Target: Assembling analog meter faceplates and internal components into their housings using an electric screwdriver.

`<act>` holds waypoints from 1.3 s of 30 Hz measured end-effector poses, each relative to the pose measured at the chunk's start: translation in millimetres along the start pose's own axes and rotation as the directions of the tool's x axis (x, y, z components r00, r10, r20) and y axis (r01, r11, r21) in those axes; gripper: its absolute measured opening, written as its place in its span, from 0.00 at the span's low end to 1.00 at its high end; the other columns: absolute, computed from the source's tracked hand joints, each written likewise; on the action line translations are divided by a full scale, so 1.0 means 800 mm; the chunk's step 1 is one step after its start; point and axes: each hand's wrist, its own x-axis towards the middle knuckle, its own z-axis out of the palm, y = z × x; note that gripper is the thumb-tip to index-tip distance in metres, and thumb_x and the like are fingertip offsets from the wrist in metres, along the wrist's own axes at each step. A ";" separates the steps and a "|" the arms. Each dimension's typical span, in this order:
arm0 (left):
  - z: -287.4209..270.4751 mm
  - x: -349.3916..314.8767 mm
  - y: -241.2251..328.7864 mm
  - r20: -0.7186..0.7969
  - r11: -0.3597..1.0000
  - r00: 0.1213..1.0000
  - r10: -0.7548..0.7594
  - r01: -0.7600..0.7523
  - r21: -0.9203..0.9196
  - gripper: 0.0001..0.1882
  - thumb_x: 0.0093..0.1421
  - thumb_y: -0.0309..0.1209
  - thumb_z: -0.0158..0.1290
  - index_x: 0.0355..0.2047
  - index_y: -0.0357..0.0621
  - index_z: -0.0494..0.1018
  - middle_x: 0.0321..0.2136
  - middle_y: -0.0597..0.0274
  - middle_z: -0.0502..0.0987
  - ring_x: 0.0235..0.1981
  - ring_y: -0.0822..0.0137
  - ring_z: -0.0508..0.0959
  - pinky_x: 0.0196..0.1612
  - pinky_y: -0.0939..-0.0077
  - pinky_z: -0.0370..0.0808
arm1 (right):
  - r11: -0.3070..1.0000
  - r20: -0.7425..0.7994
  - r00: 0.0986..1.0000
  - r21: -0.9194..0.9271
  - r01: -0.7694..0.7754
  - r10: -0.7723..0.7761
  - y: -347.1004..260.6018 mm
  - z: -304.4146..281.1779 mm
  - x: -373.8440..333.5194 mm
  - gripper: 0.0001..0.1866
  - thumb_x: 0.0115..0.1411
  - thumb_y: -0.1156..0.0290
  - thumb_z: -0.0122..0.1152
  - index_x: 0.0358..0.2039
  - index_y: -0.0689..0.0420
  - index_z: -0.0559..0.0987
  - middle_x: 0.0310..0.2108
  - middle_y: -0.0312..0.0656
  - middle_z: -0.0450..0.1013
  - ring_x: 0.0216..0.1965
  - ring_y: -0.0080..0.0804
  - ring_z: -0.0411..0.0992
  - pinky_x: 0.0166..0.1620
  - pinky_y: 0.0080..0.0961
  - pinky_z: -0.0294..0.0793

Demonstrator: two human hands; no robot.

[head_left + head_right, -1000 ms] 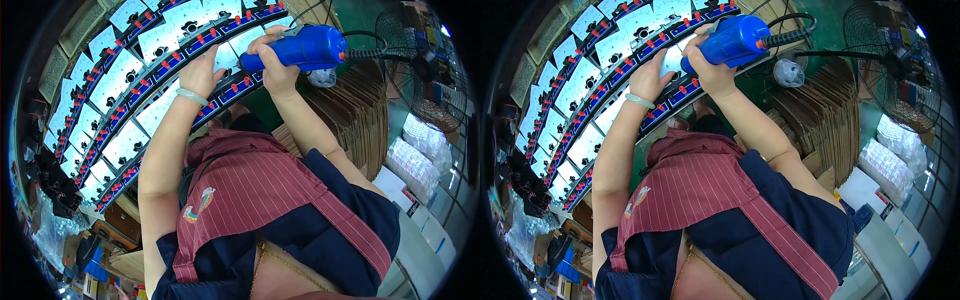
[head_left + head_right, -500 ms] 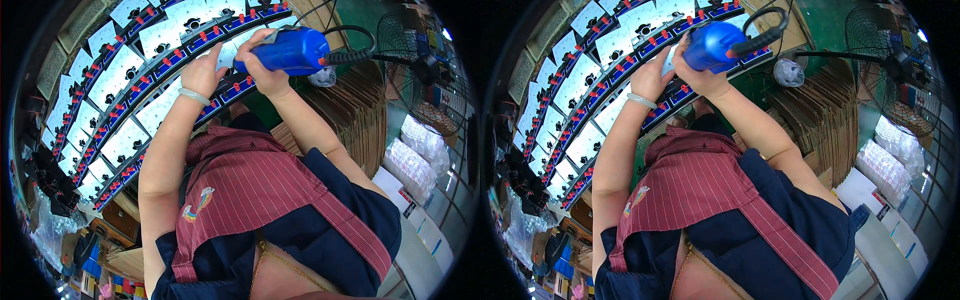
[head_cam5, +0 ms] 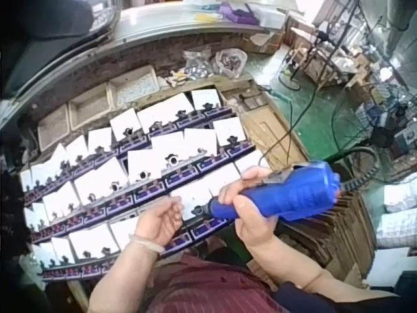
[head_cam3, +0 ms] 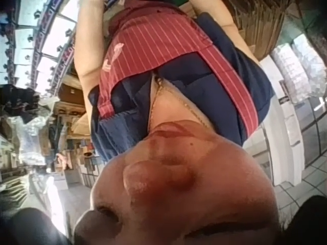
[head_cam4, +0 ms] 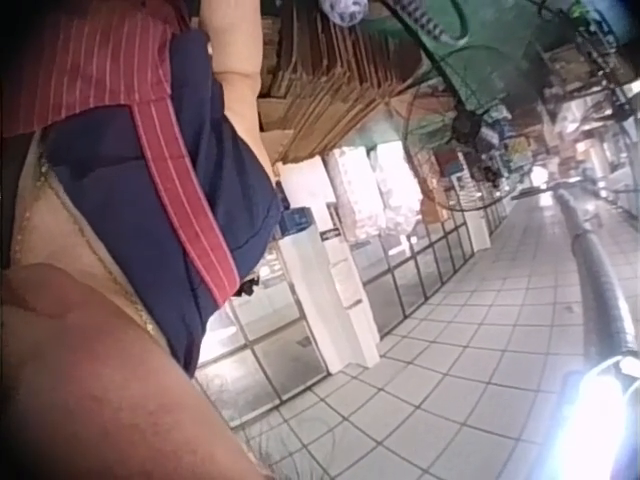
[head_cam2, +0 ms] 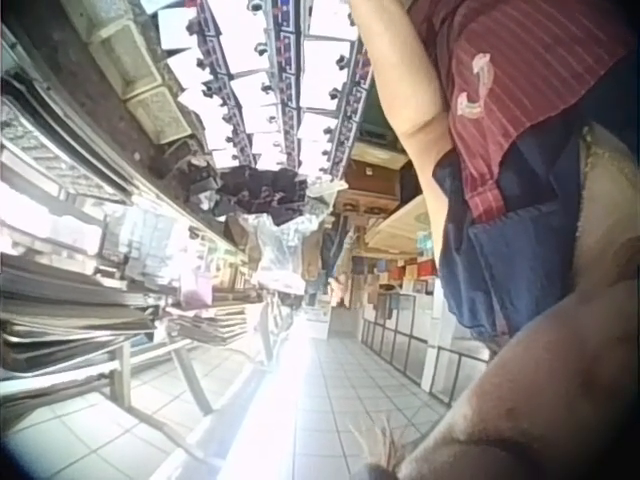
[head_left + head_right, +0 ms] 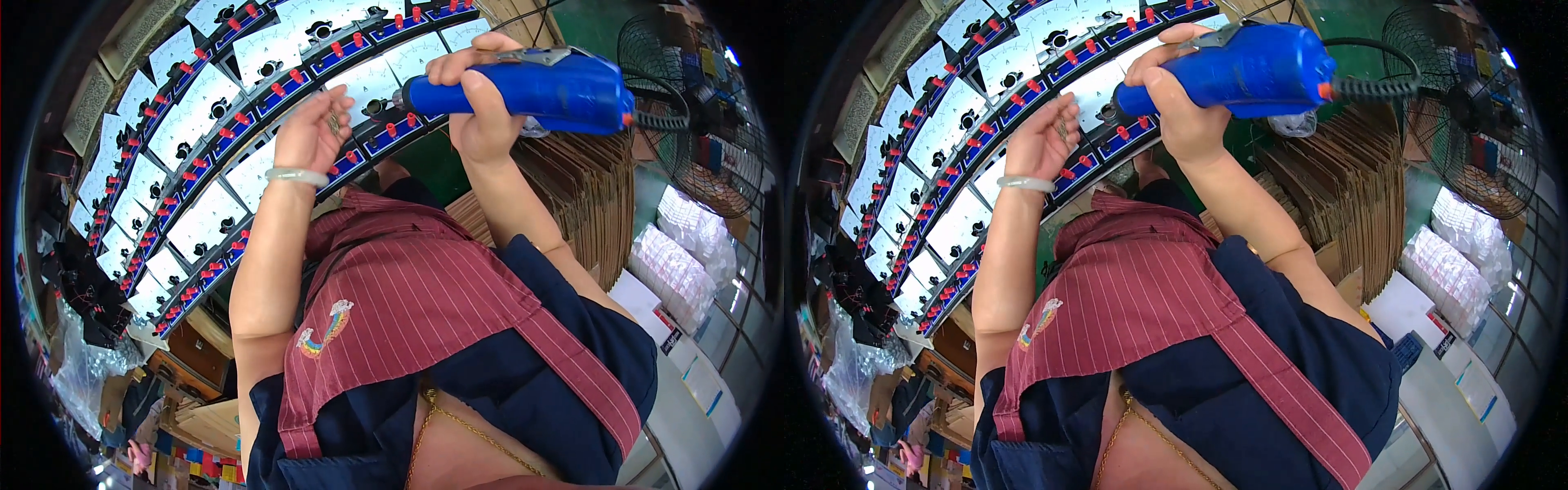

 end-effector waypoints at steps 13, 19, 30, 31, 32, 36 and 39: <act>0.003 -0.056 -0.025 0.199 0.992 0.974 -0.109 0.093 0.086 0.08 0.62 0.33 0.48 0.32 0.41 0.68 0.26 0.56 0.77 0.22 0.74 0.70 0.24 0.83 0.67 | 0.968 0.045 0.999 0.251 -0.005 -0.006 -0.044 0.036 -0.026 0.21 0.52 0.73 0.55 0.45 0.60 0.60 0.26 0.45 0.69 0.29 0.32 0.68 0.39 0.34 0.69; 0.002 -0.063 -0.029 0.228 0.987 0.960 -0.162 0.154 0.051 0.12 0.63 0.36 0.47 0.25 0.44 0.65 0.17 0.66 0.67 0.18 0.76 0.63 0.21 0.84 0.60 | 0.956 0.063 0.998 0.291 -0.045 0.028 -0.048 0.041 -0.030 0.21 0.52 0.72 0.55 0.45 0.58 0.61 0.26 0.44 0.68 0.28 0.31 0.67 0.39 0.35 0.69; 0.015 -0.060 -0.027 0.249 0.955 0.929 -0.274 0.294 -0.046 0.18 0.65 0.43 0.42 0.21 0.48 0.61 0.15 0.70 0.60 0.18 0.76 0.59 0.21 0.84 0.57 | 0.943 0.031 0.999 0.330 -0.043 0.034 -0.035 0.040 -0.020 0.21 0.52 0.72 0.55 0.46 0.58 0.61 0.26 0.44 0.69 0.29 0.32 0.68 0.40 0.34 0.69; 0.018 -0.061 -0.022 0.250 0.954 0.928 -0.277 0.297 -0.046 0.18 0.65 0.43 0.42 0.21 0.48 0.61 0.15 0.70 0.60 0.18 0.76 0.59 0.21 0.84 0.57 | 0.944 0.029 0.999 0.328 -0.043 0.035 -0.029 0.038 -0.020 0.21 0.52 0.72 0.55 0.46 0.58 0.61 0.26 0.44 0.69 0.29 0.32 0.68 0.40 0.34 0.69; 0.018 -0.060 -0.015 0.178 0.959 0.949 -0.262 0.236 0.155 0.18 0.65 0.42 0.42 0.21 0.47 0.62 0.15 0.70 0.63 0.18 0.76 0.60 0.21 0.84 0.57 | 0.963 0.006 1.000 0.271 -0.003 0.001 -0.021 0.035 -0.019 0.21 0.52 0.73 0.55 0.46 0.59 0.61 0.26 0.44 0.69 0.29 0.32 0.68 0.40 0.34 0.69; -0.014 -0.025 -0.003 0.255 0.244 0.940 0.227 -0.308 0.920 0.12 0.57 0.38 0.52 0.28 0.41 0.69 0.20 0.61 0.71 0.19 0.68 0.67 0.24 0.79 0.64 | 0.996 -0.026 0.999 0.083 0.020 -0.018 0.009 0.028 -0.017 0.19 0.52 0.78 0.52 0.45 0.60 0.61 0.26 0.44 0.70 0.30 0.33 0.69 0.40 0.34 0.69; -0.010 -0.012 -0.004 0.402 -0.315 0.841 0.362 -0.295 0.902 0.24 0.50 0.41 0.59 0.43 0.43 0.66 0.22 0.53 0.74 0.23 0.58 0.73 0.27 0.69 0.70 | 1.000 0.007 1.000 -0.006 -0.014 0.014 0.033 0.017 -0.021 0.18 0.53 0.79 0.51 0.45 0.61 0.61 0.27 0.45 0.70 0.31 0.36 0.69 0.42 0.35 0.69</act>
